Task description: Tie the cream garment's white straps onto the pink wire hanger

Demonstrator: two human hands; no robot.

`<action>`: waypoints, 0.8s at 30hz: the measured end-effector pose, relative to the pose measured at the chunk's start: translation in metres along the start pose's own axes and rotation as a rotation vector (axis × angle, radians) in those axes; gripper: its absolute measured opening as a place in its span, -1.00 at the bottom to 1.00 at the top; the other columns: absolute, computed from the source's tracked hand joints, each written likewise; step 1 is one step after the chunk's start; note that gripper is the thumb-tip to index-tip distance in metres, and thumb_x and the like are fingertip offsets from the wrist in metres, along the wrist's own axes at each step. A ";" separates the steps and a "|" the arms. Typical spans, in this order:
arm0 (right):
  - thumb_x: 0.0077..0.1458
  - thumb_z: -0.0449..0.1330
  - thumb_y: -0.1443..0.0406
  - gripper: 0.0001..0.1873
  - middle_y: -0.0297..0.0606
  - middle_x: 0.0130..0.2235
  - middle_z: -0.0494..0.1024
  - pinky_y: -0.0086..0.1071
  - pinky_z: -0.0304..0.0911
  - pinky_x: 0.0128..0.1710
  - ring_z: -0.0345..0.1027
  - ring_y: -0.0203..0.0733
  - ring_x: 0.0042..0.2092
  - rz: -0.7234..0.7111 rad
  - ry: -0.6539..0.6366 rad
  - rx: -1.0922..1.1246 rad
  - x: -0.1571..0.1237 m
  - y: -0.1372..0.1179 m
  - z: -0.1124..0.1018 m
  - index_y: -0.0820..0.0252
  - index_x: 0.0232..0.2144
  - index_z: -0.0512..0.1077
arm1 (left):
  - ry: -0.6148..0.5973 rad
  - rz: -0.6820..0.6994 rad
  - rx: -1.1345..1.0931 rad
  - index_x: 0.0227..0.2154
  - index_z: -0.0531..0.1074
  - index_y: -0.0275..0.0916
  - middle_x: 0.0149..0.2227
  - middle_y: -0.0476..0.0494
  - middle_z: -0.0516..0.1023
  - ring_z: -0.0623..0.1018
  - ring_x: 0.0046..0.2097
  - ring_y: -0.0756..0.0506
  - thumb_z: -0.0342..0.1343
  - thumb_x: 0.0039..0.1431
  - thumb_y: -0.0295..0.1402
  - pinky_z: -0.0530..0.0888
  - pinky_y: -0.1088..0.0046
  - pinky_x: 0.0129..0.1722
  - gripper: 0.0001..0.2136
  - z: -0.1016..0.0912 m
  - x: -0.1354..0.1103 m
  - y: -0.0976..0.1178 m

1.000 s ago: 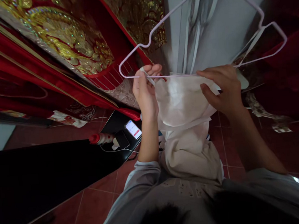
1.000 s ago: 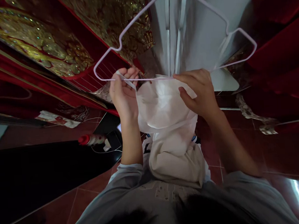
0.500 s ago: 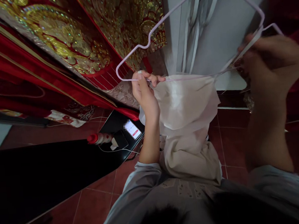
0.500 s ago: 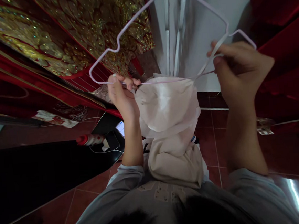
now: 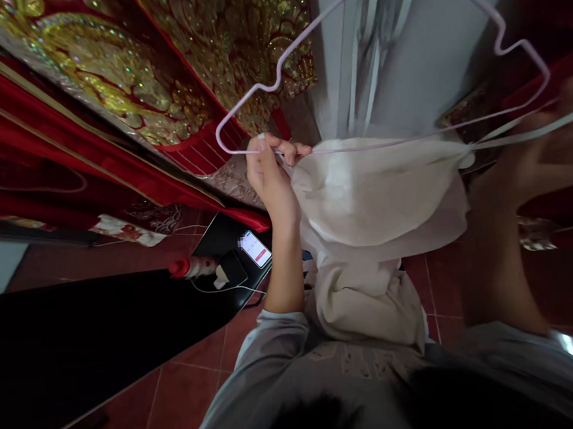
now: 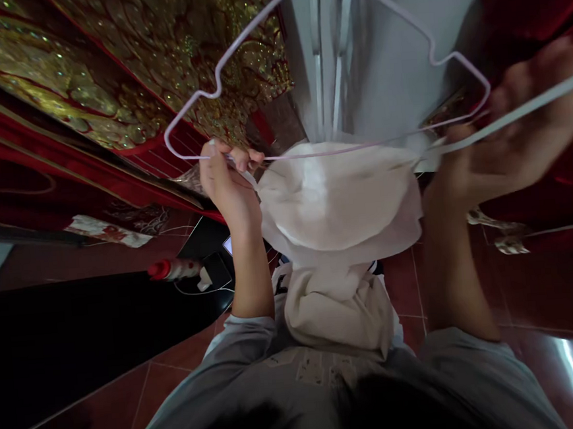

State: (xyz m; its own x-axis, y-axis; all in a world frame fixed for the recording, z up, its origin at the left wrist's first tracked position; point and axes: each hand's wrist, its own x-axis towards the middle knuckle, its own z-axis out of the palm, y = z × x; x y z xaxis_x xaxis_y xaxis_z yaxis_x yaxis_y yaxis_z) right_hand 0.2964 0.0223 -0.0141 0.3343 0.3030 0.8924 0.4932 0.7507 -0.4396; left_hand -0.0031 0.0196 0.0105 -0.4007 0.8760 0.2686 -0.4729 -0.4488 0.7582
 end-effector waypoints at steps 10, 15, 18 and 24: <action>0.22 0.20 -0.21 -0.22 -0.19 -0.09 0.70 0.28 0.29 0.19 0.55 0.14 0.01 0.003 -0.644 -0.358 -0.022 -0.038 0.038 -0.05 0.34 0.25 | 0.100 0.232 0.247 0.06 0.38 -0.21 0.06 -0.27 0.61 0.67 0.06 -0.18 -0.06 0.42 -0.21 0.54 0.23 0.16 -0.70 -0.033 -0.001 -0.006; 0.25 0.23 -0.14 -0.29 -0.18 -0.05 0.70 0.17 0.33 0.11 0.56 0.13 -0.02 -0.042 -0.643 -0.290 -0.027 -0.039 0.036 -0.11 0.33 0.25 | 0.234 0.463 0.305 0.04 0.49 -0.12 0.19 -0.11 0.57 0.53 0.29 -0.20 -0.02 0.37 -0.43 0.45 0.16 0.29 -0.72 -0.055 0.014 0.013; 0.24 0.28 -0.08 -0.29 -0.26 -0.12 0.72 0.13 0.32 0.09 0.56 0.09 -0.05 -0.082 -0.551 -0.242 -0.026 -0.040 0.036 -0.17 0.35 0.22 | 0.067 0.320 0.380 -0.04 0.55 -0.07 0.11 -0.02 0.63 0.45 0.35 -0.33 0.21 0.38 -0.37 0.46 0.03 0.26 -0.85 -0.049 0.022 0.035; 0.23 0.27 -0.09 -0.44 -0.25 -0.15 0.71 0.13 0.26 0.14 0.53 0.07 -0.10 -0.048 -0.573 -0.280 -0.024 -0.045 0.036 -0.12 0.19 0.40 | -0.251 0.014 0.574 -0.29 0.60 -0.19 -0.27 -0.04 0.62 0.58 -0.02 -0.21 0.41 0.19 -0.54 0.50 0.22 0.04 -0.86 -0.016 0.040 0.074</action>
State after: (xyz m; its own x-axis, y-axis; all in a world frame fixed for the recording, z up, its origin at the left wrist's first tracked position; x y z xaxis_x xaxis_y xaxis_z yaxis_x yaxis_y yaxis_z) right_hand 0.2365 0.0022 -0.0122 -0.1381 0.5968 0.7904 0.7137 0.6133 -0.3383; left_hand -0.0664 0.0183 0.0676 -0.1738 0.9170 0.3591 0.0558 -0.3549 0.9332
